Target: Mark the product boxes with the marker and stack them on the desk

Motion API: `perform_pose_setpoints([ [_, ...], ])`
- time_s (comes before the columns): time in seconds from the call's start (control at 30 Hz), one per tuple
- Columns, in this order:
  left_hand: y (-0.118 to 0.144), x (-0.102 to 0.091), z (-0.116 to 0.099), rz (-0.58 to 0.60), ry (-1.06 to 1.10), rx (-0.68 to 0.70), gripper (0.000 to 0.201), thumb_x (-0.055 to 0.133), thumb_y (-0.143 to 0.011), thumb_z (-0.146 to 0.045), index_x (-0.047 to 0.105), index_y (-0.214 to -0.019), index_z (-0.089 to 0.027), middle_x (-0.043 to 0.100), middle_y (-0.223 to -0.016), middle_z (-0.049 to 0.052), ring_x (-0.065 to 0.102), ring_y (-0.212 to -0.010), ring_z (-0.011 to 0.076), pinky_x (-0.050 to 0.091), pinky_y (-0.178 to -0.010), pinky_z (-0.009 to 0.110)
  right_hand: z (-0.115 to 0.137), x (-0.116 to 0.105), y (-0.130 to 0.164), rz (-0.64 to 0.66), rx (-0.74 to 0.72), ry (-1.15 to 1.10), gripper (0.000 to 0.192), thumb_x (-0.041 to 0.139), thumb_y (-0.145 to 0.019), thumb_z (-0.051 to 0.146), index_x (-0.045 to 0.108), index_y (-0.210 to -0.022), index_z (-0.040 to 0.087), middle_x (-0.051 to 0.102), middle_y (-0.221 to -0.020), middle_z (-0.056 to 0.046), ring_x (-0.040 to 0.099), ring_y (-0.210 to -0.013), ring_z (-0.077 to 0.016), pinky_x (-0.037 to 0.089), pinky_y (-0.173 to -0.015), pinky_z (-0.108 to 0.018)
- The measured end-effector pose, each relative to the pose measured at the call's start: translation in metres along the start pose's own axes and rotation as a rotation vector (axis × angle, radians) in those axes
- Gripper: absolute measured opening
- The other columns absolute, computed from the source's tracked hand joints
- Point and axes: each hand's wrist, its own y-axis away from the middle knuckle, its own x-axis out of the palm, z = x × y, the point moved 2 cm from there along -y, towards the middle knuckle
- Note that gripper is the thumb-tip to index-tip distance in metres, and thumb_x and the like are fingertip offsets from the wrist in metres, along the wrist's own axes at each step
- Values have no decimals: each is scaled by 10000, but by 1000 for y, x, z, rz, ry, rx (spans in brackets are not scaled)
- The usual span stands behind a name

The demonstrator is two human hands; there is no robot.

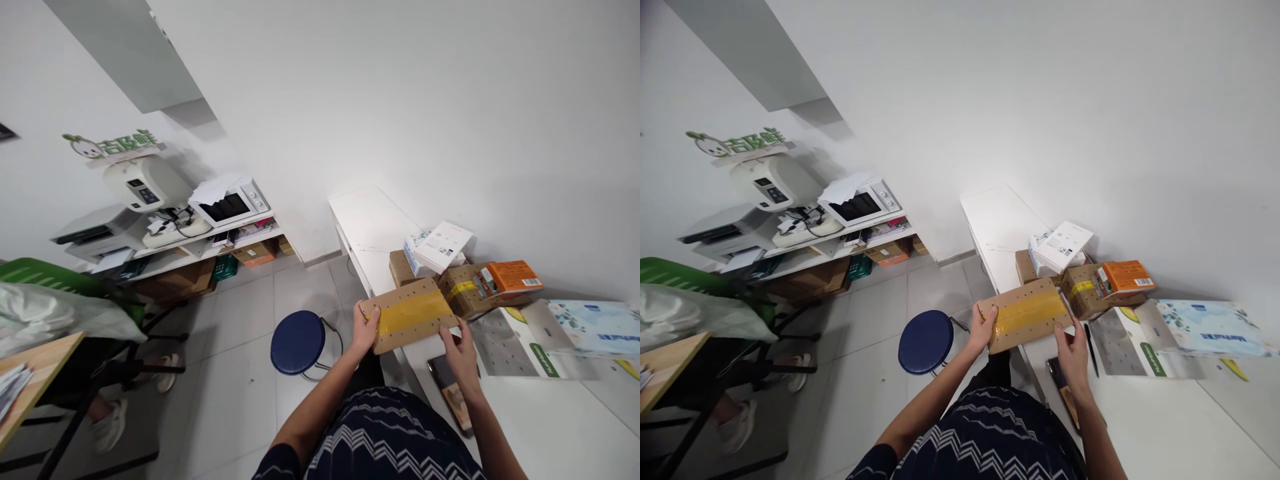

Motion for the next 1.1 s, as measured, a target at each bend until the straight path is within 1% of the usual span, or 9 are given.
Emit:
perform_pose_setpoints([
  [0.2,27,-25,-34,-1,18,80,669,653,-851,-540,386,-1372,-217,610,-1239,122,623,-1127,242,498,-988,357,39,-4,28,18,35,-166,794,620,-836,612,423,-1481,193,635,-1265,-165,640,-1041,-282,485,-973,-479],
  [0.4,46,-48,-57,38,-56,149,813,695,-838,-520,311,-1496,-236,541,-1377,137,551,-1268,285,447,-1085,415,52,2,34,36,-20,-210,736,612,-846,572,445,-1455,193,605,-1317,-154,615,-1097,-273,467,-1011,-453],
  [0.5,50,-58,-64,89,-152,244,979,786,-754,-502,267,-1540,-234,389,-1521,156,377,-1438,336,334,-1188,478,57,5,33,44,-38,-208,715,597,-854,574,457,-1446,199,602,-1321,-146,604,-1121,-276,468,-1016,-451],
  [0.6,52,-69,-70,260,-305,341,1103,863,-646,-516,281,-1548,-264,123,-1640,151,142,-1537,399,226,-1228,559,60,6,31,58,-34,-196,705,585,-854,597,471,-1431,208,601,-1308,-139,595,-1131,-276,468,-1018,-457],
  [0.7,54,-84,-74,469,-434,339,1188,886,-585,-570,265,-1564,-311,-99,-1662,127,42,-1546,444,237,-1210,600,58,8,28,80,-18,-174,706,586,-845,624,493,-1402,200,619,-1261,-134,602,-1091,-272,490,-988,-457],
  [0.77,55,-94,-75,531,-482,295,1265,908,-524,-589,249,-1574,-339,-158,-1661,115,58,-1538,473,274,-1189,610,54,12,26,108,-8,-161,705,586,-842,636,505,-1384,192,643,-1214,-125,609,-1068,-270,507,-963,-446],
  [0.87,57,-106,-76,523,-551,237,1372,948,-402,-579,261,-1571,-371,-124,-1673,126,80,-1520,520,286,-1153,666,42,22,25,143,36,-153,706,587,-837,660,519,-1357,188,668,-1175,-114,634,-1028,-269,531,-927,-423],
  [0.97,60,-113,-73,498,-656,204,1453,967,-330,-552,242,-1576,-370,-85,-1675,156,-39,-1517,534,184,-1149,729,28,35,24,200,103,-160,702,579,-819,705,550,-1297,192,681,-1169,-111,670,-970,-269,567,-874,-397],
  [1.1,66,-118,-65,485,-713,194,1330,941,-447,-489,247,-1568,-322,-133,-1652,154,23,-1531,496,241,-1186,645,15,53,23,282,151,-173,664,564,-822,715,580,-1228,190,709,-1107,-109,709,-875,-263,602,-808,-384],
])
